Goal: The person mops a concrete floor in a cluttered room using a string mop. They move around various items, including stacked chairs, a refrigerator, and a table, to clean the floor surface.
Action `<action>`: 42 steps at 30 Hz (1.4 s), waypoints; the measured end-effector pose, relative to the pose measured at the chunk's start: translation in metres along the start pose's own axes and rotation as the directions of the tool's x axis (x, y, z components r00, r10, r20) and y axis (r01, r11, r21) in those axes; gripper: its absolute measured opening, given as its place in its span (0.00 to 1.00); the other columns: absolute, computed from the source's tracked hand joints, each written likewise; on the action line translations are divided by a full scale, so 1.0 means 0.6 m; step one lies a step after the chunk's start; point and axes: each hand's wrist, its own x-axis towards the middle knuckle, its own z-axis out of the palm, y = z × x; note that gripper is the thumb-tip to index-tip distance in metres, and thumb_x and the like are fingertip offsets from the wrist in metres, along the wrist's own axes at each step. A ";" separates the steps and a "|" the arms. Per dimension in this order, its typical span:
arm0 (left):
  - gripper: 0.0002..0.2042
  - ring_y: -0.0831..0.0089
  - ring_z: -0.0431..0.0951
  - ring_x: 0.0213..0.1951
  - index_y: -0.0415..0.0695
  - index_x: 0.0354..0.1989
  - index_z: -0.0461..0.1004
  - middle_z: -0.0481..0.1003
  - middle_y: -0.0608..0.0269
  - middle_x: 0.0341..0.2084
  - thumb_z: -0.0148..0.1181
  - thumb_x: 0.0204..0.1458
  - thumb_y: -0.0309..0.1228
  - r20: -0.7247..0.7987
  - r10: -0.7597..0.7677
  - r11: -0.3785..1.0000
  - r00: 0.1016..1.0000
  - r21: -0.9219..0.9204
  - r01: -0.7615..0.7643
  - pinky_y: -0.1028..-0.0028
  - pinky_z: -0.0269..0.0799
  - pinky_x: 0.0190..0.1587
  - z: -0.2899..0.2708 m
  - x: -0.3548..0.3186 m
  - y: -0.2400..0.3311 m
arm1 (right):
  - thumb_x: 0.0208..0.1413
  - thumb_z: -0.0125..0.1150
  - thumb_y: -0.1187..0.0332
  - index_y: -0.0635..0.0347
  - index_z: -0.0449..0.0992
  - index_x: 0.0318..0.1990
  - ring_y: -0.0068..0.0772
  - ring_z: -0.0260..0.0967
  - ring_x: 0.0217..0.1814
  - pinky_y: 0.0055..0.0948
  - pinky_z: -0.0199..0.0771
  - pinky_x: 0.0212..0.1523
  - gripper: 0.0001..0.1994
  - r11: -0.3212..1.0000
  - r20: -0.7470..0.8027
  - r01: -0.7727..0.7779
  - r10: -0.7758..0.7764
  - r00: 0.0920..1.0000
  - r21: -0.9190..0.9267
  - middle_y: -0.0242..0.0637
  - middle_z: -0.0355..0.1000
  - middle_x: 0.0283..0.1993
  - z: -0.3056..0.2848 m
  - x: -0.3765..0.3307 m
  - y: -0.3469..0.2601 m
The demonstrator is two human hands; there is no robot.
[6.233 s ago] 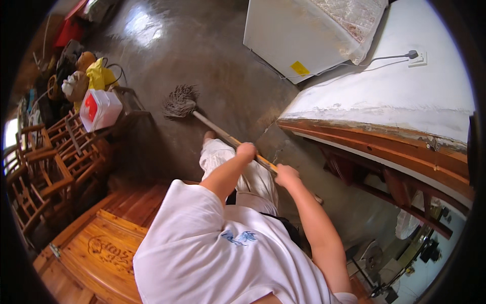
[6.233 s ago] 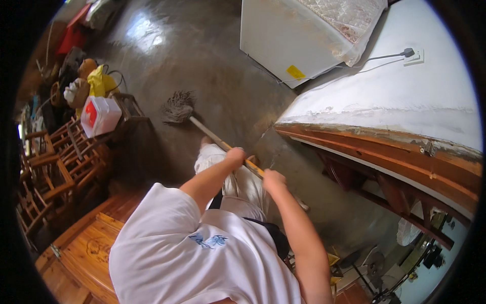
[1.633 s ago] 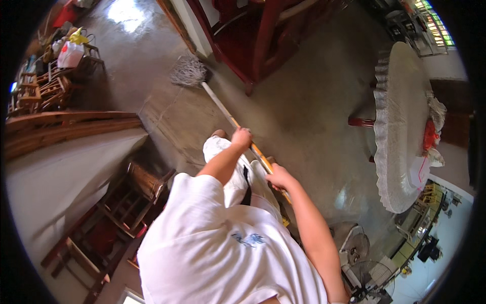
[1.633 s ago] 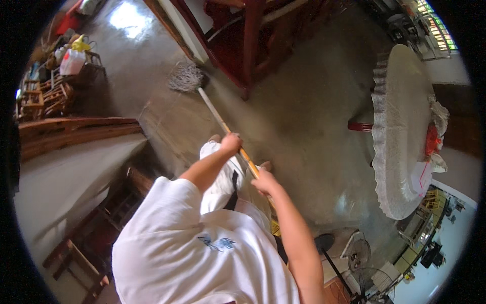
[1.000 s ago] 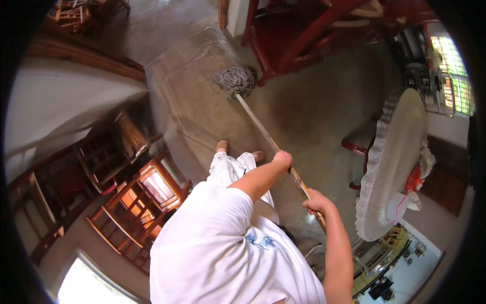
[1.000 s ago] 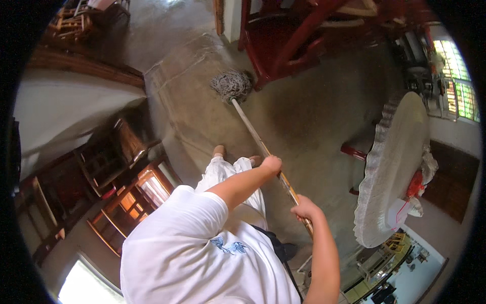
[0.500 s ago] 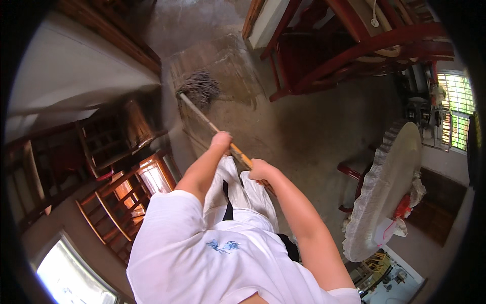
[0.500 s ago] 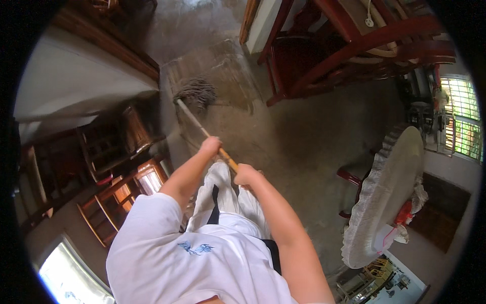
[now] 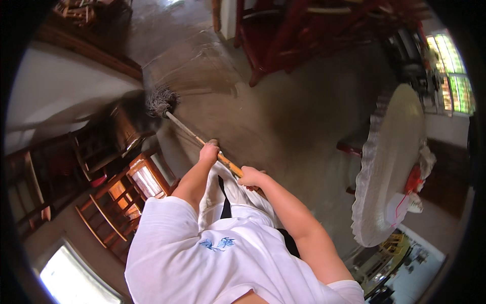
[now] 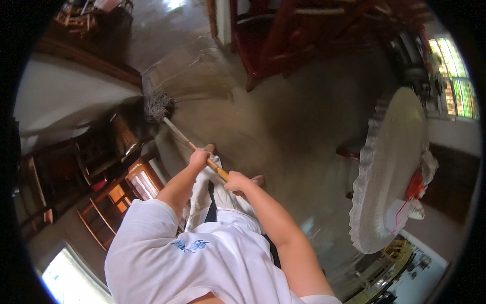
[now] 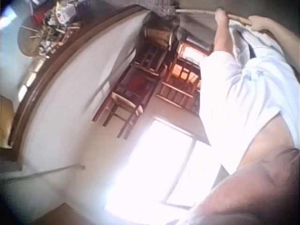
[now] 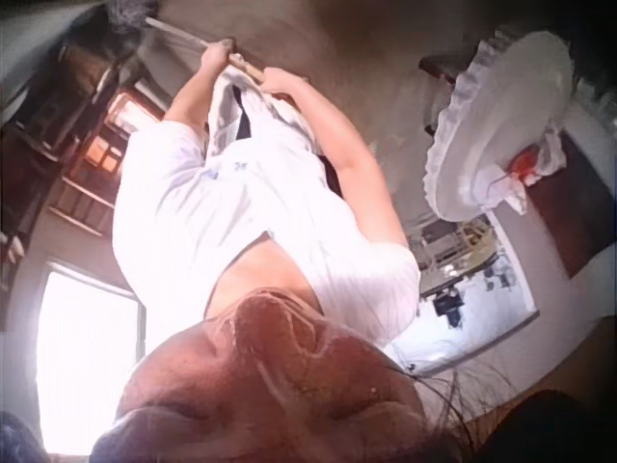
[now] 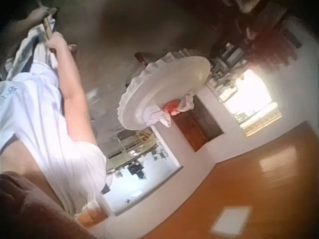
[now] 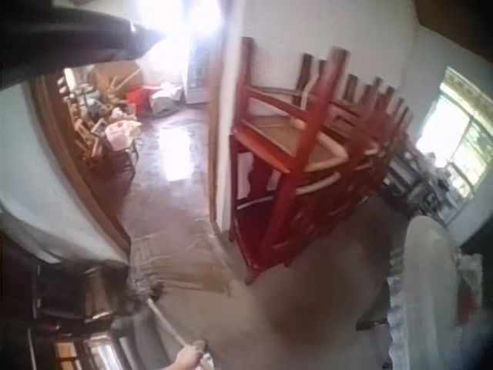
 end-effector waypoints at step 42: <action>0.07 0.60 0.75 0.39 0.45 0.26 0.78 0.75 0.56 0.31 0.55 0.39 0.28 0.288 0.219 0.967 0.932 0.063 -0.246 0.67 0.70 0.42 0.153 0.029 0.426 | 0.34 0.54 0.76 0.66 0.64 0.35 0.32 0.64 0.12 0.31 0.62 0.12 0.16 0.976 -0.099 -0.172 0.159 0.982 -0.132 0.40 0.65 0.15 -0.107 -0.237 0.332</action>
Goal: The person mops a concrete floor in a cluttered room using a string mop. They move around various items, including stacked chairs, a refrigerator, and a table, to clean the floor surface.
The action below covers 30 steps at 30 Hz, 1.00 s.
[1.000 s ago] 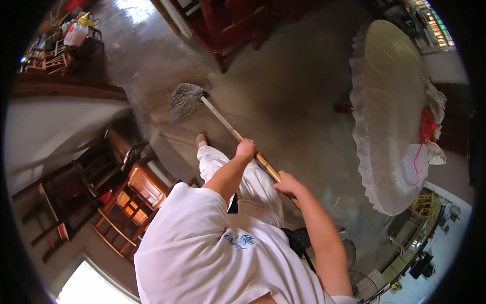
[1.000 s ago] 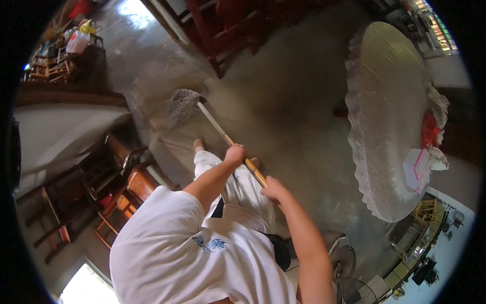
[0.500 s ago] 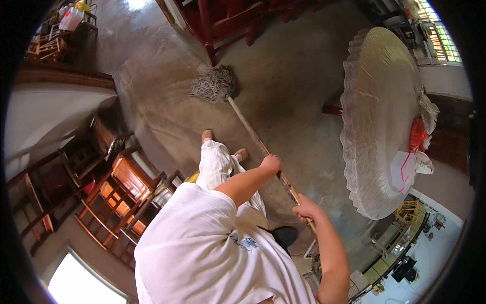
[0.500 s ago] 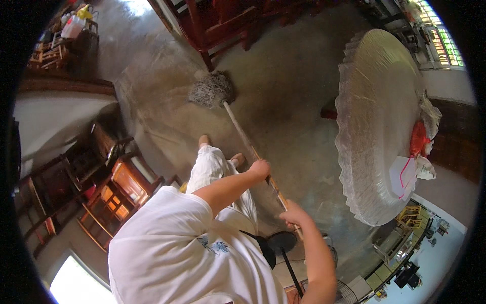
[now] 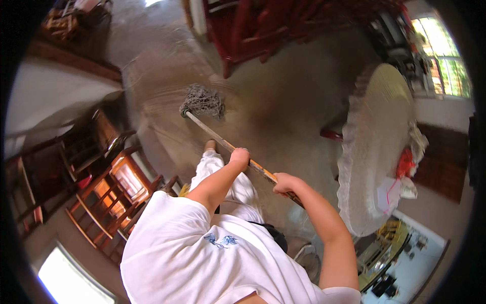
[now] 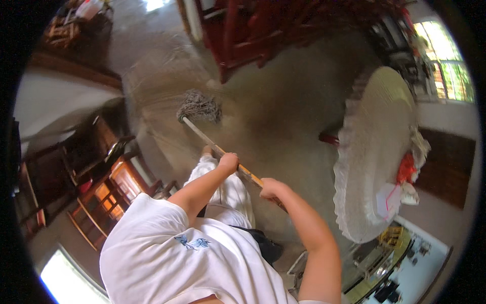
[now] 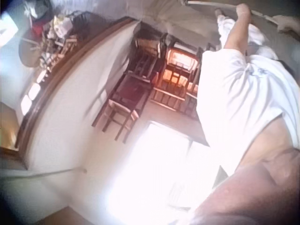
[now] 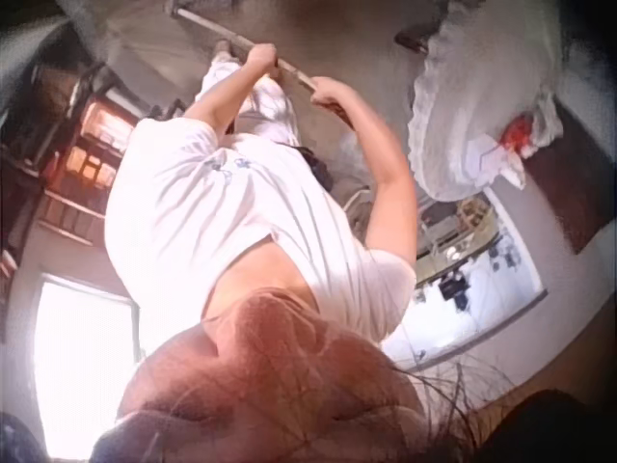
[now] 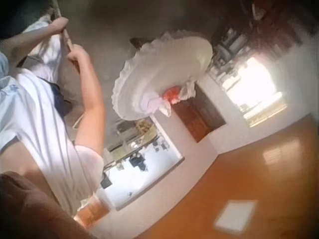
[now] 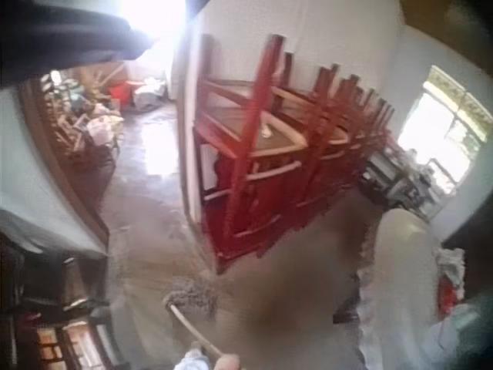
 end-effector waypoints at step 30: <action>0.21 0.49 0.65 0.49 0.44 0.50 0.66 0.55 0.43 0.56 0.51 0.44 0.28 -0.181 -0.891 0.347 0.417 -0.863 0.367 0.63 0.65 0.49 0.029 0.096 0.013 | 0.49 0.51 0.69 0.57 0.68 0.35 0.32 0.75 0.29 0.29 0.73 0.25 0.06 0.428 -0.375 -0.096 -0.637 0.674 -0.899 0.35 0.75 0.26 -0.134 0.075 -0.023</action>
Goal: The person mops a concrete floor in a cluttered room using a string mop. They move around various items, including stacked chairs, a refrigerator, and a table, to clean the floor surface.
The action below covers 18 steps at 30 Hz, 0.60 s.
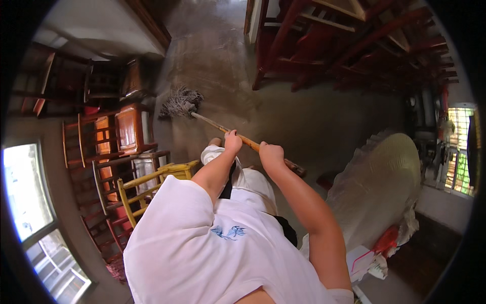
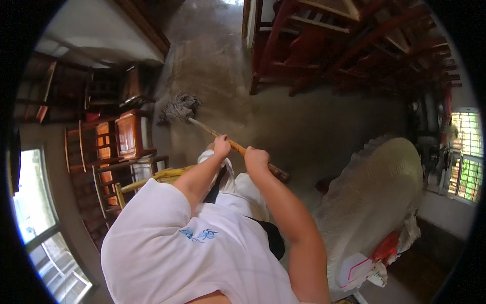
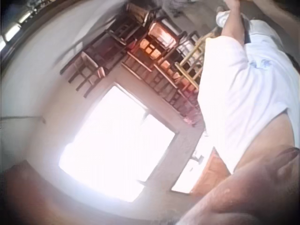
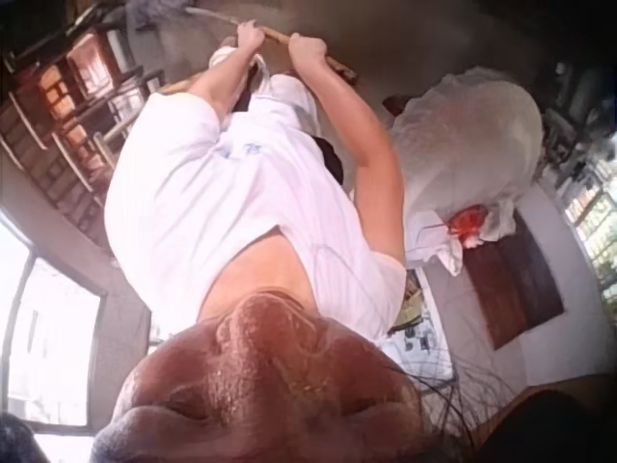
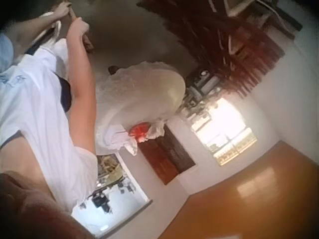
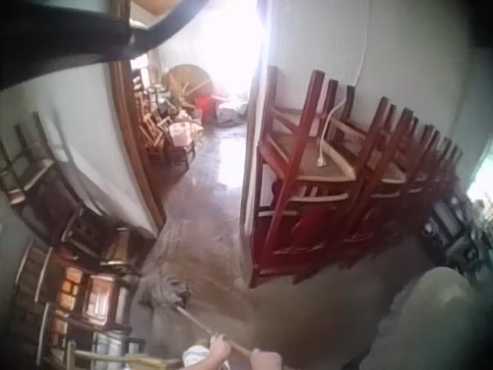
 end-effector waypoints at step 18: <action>0.15 0.64 0.72 0.28 0.32 0.33 0.69 0.71 0.53 0.28 0.58 0.35 0.28 0.485 -0.644 -0.273 0.592 -0.868 0.414 0.64 0.69 0.26 0.101 0.147 0.244 | 0.52 0.47 0.71 0.58 0.67 0.36 0.40 0.74 0.33 0.33 0.75 0.31 0.05 0.929 0.146 0.310 -0.284 0.948 -0.203 0.42 0.74 0.30 -0.149 0.183 0.167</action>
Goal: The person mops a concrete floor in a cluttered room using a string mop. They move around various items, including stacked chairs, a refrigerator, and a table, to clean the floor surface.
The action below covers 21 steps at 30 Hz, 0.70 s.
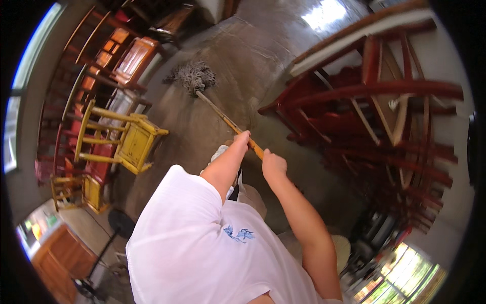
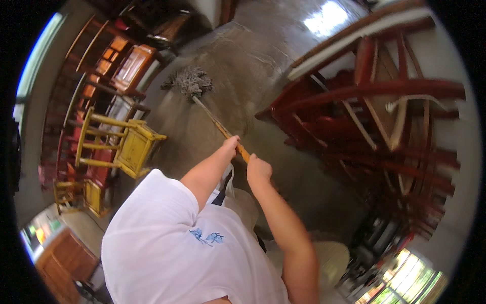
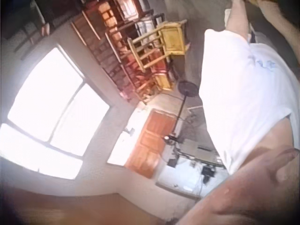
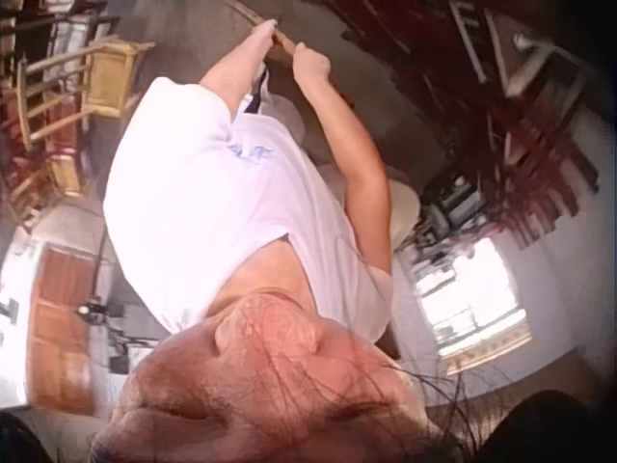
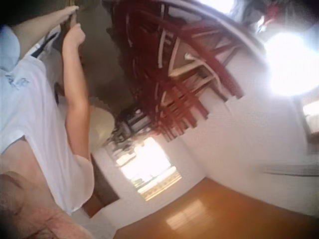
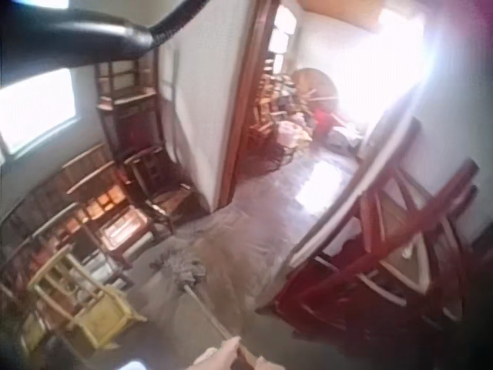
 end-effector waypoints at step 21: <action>0.09 0.71 0.66 0.16 0.39 0.17 0.65 0.65 0.62 0.15 0.59 0.37 0.28 -0.084 0.089 0.950 0.993 -0.294 -0.110 0.68 0.64 0.18 0.116 -0.098 -0.205 | 0.52 0.45 0.72 0.64 0.65 0.41 0.47 0.72 0.38 0.39 0.73 0.36 0.10 0.829 0.165 0.514 -0.488 0.857 -0.219 0.48 0.73 0.34 0.052 0.020 0.291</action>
